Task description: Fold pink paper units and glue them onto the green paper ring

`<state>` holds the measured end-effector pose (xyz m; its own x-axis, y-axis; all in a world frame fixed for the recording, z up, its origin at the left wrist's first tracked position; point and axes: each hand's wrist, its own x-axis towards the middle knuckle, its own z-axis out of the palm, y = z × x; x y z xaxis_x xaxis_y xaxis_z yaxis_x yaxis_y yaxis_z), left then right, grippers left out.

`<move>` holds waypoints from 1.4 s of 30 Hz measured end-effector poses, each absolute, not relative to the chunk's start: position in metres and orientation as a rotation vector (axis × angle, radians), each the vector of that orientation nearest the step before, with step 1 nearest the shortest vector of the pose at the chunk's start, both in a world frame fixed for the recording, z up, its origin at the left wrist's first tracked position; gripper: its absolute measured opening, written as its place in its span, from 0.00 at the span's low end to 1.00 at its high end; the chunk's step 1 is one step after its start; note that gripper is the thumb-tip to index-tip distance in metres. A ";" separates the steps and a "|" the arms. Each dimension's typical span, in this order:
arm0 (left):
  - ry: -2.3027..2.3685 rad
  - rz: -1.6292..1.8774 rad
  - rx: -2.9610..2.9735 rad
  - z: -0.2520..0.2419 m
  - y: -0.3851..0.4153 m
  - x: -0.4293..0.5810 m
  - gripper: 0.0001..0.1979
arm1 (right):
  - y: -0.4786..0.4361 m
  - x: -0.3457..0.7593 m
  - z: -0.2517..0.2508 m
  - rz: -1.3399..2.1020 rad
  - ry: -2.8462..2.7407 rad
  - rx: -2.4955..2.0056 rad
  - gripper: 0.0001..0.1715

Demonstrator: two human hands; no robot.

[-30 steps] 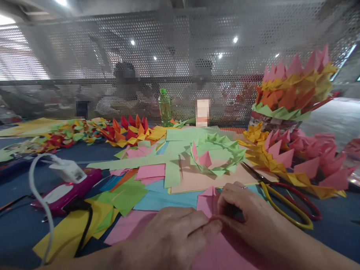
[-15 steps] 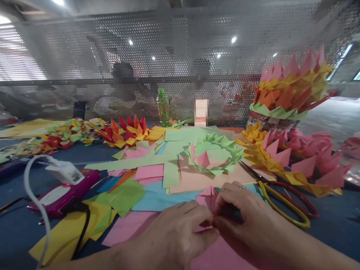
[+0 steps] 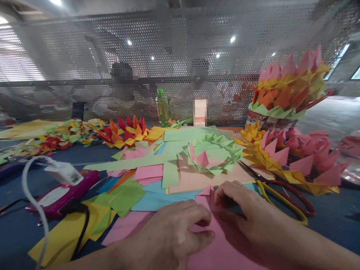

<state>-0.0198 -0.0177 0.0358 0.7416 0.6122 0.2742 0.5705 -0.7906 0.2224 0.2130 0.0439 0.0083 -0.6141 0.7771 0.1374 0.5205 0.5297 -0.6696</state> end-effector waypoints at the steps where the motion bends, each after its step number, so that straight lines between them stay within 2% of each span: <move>1: 0.972 0.511 2.816 0.036 -0.018 -0.020 0.12 | 0.044 0.213 0.009 0.827 -2.357 -1.059 0.13; 6: 0.967 0.545 2.800 0.036 -0.020 -0.018 0.14 | 0.041 0.207 0.009 0.728 -2.356 -1.159 0.08; 9: 0.954 0.558 2.789 0.037 -0.019 -0.018 0.14 | 0.041 0.203 0.008 0.683 -2.354 -1.217 0.11; 15: 0.961 0.587 2.773 0.039 -0.019 -0.019 0.14 | 0.042 0.211 0.007 0.807 -2.317 -1.170 0.09; 20: 0.972 0.590 2.779 0.038 -0.019 -0.020 0.12 | 0.046 0.216 0.006 0.880 -2.313 -1.079 0.13; 26: 0.986 0.556 2.789 0.039 -0.020 -0.020 0.13 | 0.046 0.213 0.008 0.868 -2.292 -1.141 0.11; 30: 0.956 0.629 2.788 0.034 -0.019 -0.020 0.12 | 0.047 0.216 0.009 0.913 -2.298 -1.061 0.08; 35: 0.853 0.707 2.719 0.023 -0.010 -0.021 0.17 | 0.060 0.221 0.016 1.029 -2.288 -0.935 0.02; 39: 0.784 0.694 2.709 0.022 -0.003 -0.021 0.20 | 0.065 0.219 0.013 0.914 -2.214 -1.069 0.12; 42: 0.808 0.744 2.685 0.021 -0.001 -0.022 0.20 | 0.061 0.216 0.010 0.836 -2.244 -1.120 0.12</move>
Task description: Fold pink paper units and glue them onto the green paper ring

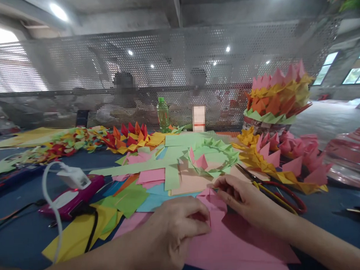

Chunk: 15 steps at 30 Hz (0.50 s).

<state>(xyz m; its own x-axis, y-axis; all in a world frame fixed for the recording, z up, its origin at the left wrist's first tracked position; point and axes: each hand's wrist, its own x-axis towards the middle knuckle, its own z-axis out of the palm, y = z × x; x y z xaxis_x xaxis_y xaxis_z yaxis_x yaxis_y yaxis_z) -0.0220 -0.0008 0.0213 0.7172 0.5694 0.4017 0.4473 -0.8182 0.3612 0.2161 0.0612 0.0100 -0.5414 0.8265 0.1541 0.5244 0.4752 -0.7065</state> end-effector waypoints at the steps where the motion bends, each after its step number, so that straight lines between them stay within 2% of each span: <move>1: 0.836 0.777 2.673 0.021 0.000 -0.023 0.20 | 0.059 0.215 0.010 0.812 -2.265 -1.111 0.11; 9: 0.983 0.971 2.541 0.020 0.009 -0.021 0.24 | 0.052 0.213 0.013 0.730 -2.315 -1.053 0.03; 15: 0.975 0.871 2.561 0.021 0.010 -0.020 0.28 | 0.048 0.216 0.008 0.823 -2.287 -0.885 0.09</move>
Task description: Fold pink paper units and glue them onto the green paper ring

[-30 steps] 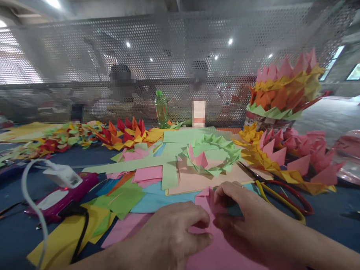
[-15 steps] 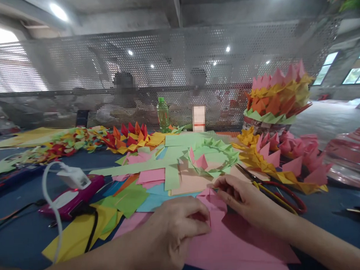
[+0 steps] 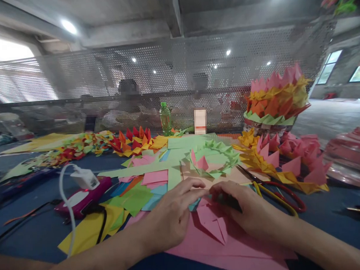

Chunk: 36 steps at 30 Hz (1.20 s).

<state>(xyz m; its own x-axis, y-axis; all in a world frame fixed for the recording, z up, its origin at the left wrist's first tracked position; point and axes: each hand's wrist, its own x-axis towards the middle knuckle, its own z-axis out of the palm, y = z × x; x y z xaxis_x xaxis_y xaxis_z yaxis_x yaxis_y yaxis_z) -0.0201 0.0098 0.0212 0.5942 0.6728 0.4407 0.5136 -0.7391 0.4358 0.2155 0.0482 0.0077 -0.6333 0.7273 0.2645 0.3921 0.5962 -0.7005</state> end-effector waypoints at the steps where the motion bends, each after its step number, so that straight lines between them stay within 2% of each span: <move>1: 0.979 0.840 2.572 0.021 0.010 -0.021 0.29 | 0.048 0.216 0.008 0.814 -2.292 -0.876 0.10; 9: 1.047 0.752 2.634 0.017 0.015 -0.023 0.18 | 0.049 0.216 0.005 0.760 -2.357 -0.835 0.18; 14: 0.998 0.827 2.736 0.017 0.013 -0.025 0.15 | 0.045 0.217 0.014 0.705 -2.329 -0.806 0.09; 19: 1.168 0.887 2.928 0.017 0.001 -0.020 0.07 | 0.039 0.218 0.025 0.546 -2.299 -0.708 0.08; 23: 1.170 0.655 3.195 0.015 -0.006 -0.014 0.09 | 0.033 0.211 0.018 0.346 -2.369 -0.557 0.18; 26: 1.141 0.631 3.211 0.014 -0.009 -0.010 0.10 | 0.032 0.208 0.009 0.279 -2.443 -0.558 0.11; 31: 1.115 0.808 2.964 0.011 -0.008 -0.009 0.08 | 0.038 0.213 0.003 0.186 -2.591 -0.609 0.15; 36: 1.153 0.833 2.707 0.006 -0.001 -0.014 0.05 | 0.040 0.217 0.008 0.247 -2.625 -0.633 0.06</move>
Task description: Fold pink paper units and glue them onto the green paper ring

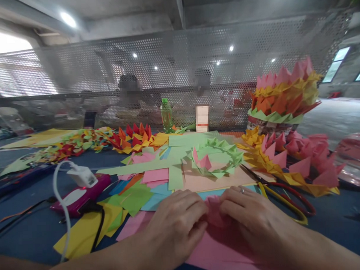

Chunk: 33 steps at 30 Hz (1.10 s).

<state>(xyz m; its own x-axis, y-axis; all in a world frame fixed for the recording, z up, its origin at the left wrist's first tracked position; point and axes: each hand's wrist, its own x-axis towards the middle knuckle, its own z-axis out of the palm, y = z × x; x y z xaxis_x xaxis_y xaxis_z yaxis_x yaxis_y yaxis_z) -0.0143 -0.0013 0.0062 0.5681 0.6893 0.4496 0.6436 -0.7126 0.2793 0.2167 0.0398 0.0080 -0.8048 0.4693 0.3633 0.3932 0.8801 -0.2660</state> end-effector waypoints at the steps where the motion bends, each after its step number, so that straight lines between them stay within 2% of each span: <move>1: 1.153 0.830 2.696 0.006 0.000 -0.015 0.05 | 0.039 0.216 0.009 0.262 -2.621 -0.640 0.07; 5: 1.088 0.852 2.763 0.003 0.000 -0.016 0.08 | 0.032 0.213 0.011 0.284 -2.612 -0.634 0.12; 9: 1.001 0.930 2.838 0.002 -0.005 -0.014 0.10 | 0.031 0.208 0.008 0.086 -2.583 -0.542 0.06; 14: 0.979 0.888 2.820 0.004 -0.006 -0.014 0.11 | 0.034 0.208 -0.002 -0.034 -2.646 -0.484 0.05; 19: 1.016 0.889 2.705 0.013 -0.009 -0.015 0.11 | 0.029 0.205 0.001 0.220 -2.586 -0.643 0.12; 24: 1.037 0.703 2.742 0.031 -0.014 -0.020 0.08 | 0.029 0.204 0.005 0.548 -2.511 -0.777 0.13; 33: 0.868 0.606 2.717 0.038 -0.001 -0.034 0.06 | 0.025 0.203 -0.006 0.619 -2.429 -1.012 0.18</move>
<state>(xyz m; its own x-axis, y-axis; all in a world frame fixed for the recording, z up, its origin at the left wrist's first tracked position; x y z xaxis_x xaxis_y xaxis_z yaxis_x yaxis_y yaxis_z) -0.0338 -0.0010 0.0383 0.7398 0.5942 0.3156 0.5011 -0.7997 0.3308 0.2034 0.0251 -0.0060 -0.6382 0.7384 0.2180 0.5441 0.6329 -0.5508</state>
